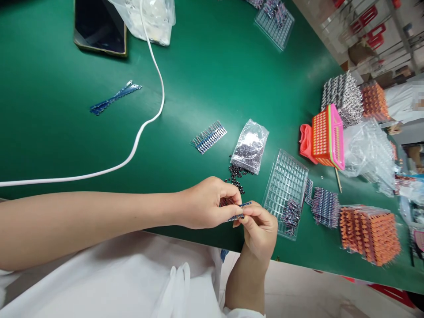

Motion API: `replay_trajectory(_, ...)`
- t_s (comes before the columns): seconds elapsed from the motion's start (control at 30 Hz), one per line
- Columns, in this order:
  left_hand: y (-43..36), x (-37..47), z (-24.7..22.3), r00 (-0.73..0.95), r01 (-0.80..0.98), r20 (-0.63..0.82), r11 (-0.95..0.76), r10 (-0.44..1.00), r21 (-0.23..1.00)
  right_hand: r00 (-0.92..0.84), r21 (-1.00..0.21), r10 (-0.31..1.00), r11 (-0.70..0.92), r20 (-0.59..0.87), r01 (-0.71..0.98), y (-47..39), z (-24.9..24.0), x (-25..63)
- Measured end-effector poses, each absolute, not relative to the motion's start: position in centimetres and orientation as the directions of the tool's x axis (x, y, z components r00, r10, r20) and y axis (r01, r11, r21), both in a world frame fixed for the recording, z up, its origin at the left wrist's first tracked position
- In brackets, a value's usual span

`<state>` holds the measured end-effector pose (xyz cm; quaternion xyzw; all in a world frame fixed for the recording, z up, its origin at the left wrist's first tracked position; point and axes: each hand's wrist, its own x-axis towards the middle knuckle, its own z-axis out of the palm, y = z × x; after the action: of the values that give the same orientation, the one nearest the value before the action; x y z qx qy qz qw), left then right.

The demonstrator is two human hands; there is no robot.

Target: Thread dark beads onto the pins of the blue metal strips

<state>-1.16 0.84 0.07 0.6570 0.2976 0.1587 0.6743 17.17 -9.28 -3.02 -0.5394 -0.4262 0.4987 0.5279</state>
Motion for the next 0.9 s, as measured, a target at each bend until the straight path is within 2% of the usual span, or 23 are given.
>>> replay_trajectory(0.27, 0.94, -1.08, 0.24, 0.774, 0.145, -0.163, 0.08, 0.611, 0.986, 0.145, -0.993, 0.986, -0.068, -0.081, -0.094, -9.2, -3.01, 16.97)
replay_trajectory(0.63, 0.86, -1.11, 0.17, 0.772, 0.196, -0.2, 0.074, 0.603, 0.978, 0.172, -0.994, 0.98, -0.098, -0.104, -0.043, -9.25, -3.13, 17.02)
replay_trajectory(0.9, 0.9, -1.11, 0.15, 0.79, 0.198, -0.19, 0.051, 0.583, 0.979, 0.147, -0.991, 0.982, -0.111, -0.122, -0.077, -9.34, -3.31, 17.14)
